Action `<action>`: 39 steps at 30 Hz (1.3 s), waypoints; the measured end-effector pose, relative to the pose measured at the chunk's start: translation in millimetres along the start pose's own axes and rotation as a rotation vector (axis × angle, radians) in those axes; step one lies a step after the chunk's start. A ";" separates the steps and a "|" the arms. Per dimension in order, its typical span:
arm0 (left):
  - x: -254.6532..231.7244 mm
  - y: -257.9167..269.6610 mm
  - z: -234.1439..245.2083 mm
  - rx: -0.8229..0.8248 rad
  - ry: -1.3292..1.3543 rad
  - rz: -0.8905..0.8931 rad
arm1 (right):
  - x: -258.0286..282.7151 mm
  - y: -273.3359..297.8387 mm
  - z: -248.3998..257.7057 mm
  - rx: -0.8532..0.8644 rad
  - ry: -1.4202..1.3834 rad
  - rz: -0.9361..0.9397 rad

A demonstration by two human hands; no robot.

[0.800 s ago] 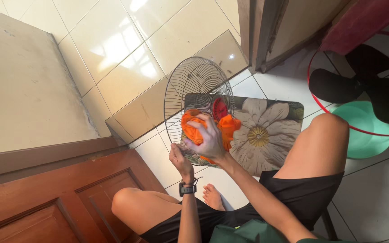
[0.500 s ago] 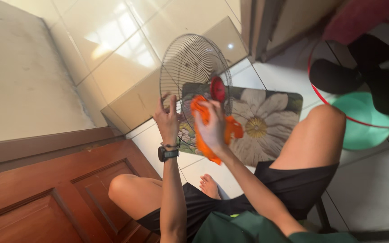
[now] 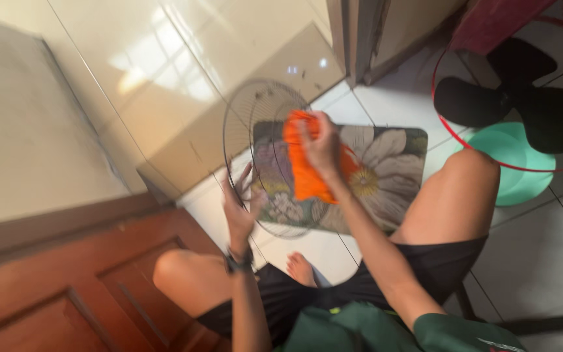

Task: The person cleans a standing fan by wiping the metal cage with a cloth and sponge. They dip the sponge into a bucket of water, wring it out, and wipe the fan's front and back cages. The person also moves a second fan aside to access the workspace.

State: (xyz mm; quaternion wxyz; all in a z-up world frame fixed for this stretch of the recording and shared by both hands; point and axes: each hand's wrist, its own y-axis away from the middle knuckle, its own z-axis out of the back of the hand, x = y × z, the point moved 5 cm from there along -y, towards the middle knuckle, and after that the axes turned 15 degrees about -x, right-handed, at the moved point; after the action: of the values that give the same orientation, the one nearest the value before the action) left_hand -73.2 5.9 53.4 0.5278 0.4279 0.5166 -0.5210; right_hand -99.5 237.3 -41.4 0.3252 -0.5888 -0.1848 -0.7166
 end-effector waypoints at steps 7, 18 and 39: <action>34.2 -67.1 23.1 0.019 -0.561 0.545 | 31.1 55.5 -1.3 0.081 0.078 0.135; 20.8 -57.3 -1.1 0.129 -0.096 0.249 | 86.5 51.8 -10.4 0.023 -0.031 0.321; 27.6 -23.3 2.1 -0.066 -0.112 0.257 | 106.9 21.9 -11.0 0.012 -0.206 0.412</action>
State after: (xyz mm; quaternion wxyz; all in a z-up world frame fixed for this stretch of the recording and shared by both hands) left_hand -98.2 -1.3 28.2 0.6321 0.4430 0.4441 -0.4550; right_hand -102.6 187.9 56.4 0.4474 -0.6821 -0.0972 -0.5702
